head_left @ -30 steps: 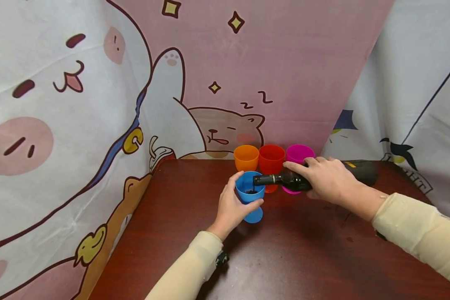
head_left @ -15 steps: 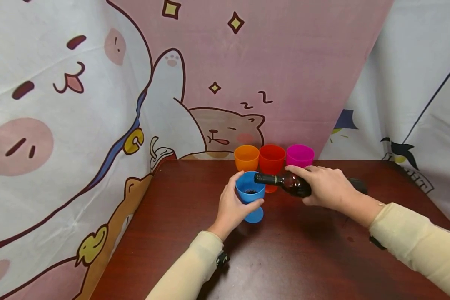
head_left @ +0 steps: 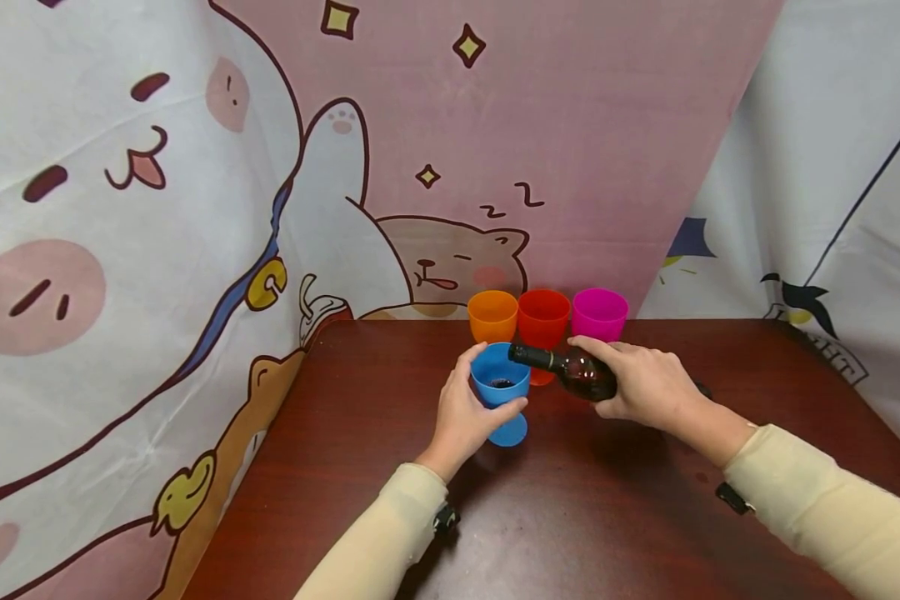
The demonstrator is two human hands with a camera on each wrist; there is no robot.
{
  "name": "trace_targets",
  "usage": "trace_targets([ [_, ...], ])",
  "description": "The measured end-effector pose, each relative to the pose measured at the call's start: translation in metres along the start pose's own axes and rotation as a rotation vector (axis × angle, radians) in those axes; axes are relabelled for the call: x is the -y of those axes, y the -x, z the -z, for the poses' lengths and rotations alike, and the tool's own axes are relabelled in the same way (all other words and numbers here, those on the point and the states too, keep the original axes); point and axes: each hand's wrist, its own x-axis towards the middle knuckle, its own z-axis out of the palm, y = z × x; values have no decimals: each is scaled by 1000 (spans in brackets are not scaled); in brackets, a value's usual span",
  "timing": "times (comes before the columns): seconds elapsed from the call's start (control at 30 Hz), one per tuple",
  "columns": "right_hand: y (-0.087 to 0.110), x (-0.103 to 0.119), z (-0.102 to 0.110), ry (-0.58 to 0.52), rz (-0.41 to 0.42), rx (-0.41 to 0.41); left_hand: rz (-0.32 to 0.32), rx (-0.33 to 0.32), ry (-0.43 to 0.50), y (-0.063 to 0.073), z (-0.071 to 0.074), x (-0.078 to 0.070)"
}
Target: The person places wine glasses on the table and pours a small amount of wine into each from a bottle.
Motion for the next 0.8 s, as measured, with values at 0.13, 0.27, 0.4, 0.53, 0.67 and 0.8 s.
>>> trace_targets([
  [0.13,2,-1,-5,-14,-16,-18,-5,-2,0,0,-1,-1],
  [0.27,5,-1,-9,-30,-30,-23,1,3,9,1,-1,-1],
  [0.4,7,0,-14,-49,-40,-37,1,6,17,1,-2,0],
  [0.53,9,0,-19,-67,-43,-62,-2,6,18,1,-2,0],
  [0.67,9,1,-24,-74,-44,-94,-5,4,19,1,-3,1],
  [0.8,8,1,-27,-73,-42,-108,-2,-1,19,1,-4,2],
])
